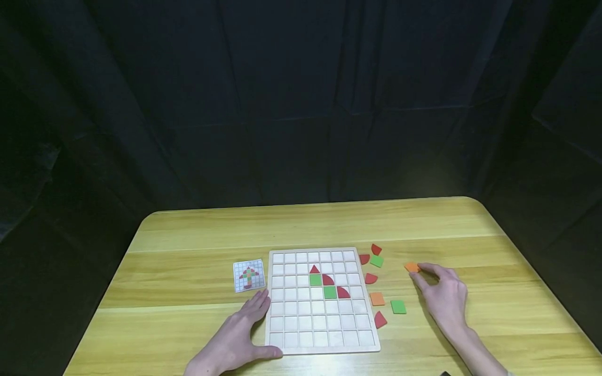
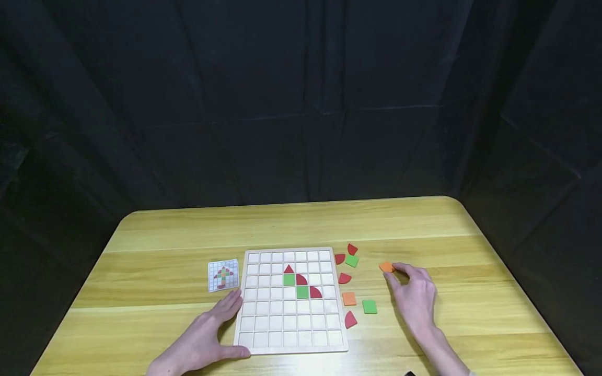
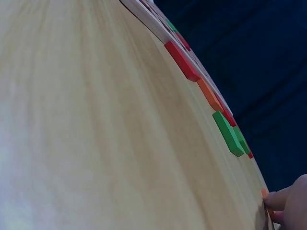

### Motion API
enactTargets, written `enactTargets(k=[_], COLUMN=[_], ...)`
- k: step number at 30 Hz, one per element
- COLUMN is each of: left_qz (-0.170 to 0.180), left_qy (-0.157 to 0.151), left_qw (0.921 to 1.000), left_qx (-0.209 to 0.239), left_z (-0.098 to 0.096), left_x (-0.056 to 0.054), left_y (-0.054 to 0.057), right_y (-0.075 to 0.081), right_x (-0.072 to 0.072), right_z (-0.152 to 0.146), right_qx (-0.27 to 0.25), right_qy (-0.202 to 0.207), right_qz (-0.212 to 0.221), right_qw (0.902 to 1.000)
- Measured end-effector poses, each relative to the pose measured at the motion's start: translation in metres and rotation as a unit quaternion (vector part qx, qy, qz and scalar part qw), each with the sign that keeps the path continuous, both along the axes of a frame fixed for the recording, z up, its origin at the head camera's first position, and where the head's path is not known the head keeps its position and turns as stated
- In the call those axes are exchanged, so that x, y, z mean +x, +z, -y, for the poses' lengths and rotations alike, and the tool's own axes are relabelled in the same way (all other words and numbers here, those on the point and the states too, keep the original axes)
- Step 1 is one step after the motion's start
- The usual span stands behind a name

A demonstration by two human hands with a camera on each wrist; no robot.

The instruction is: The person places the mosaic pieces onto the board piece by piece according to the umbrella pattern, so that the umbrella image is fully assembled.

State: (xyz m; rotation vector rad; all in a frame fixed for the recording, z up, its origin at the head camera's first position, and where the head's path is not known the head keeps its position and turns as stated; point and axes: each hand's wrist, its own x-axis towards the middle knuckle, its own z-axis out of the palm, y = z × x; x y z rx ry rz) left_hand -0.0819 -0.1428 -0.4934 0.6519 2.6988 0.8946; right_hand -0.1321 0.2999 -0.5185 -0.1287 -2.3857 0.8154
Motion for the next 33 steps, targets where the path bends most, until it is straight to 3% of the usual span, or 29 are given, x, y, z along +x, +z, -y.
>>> enactTargets(k=[10,18,33], left_qz=[0.007,0.007,0.009], left_qy=[0.004,0.005,0.004], left_qw=[1.0000,1.0000,1.0000], left_qx=[0.000,-0.002,0.000], left_z=[0.000,-0.001,-0.001], left_x=[0.000,0.000,0.000], left_y=[0.001,0.000,0.002], right_y=[0.003,0.007,0.001], right_x=[0.001,0.005,0.013], right_z=[0.009,0.039,0.092], right_qx=[0.013,0.011,-0.025], right_qy=[0.016,0.087,0.205], right_qz=[-0.021,-0.068,-0.049], right_qw=[0.9996,0.9938,0.9772])
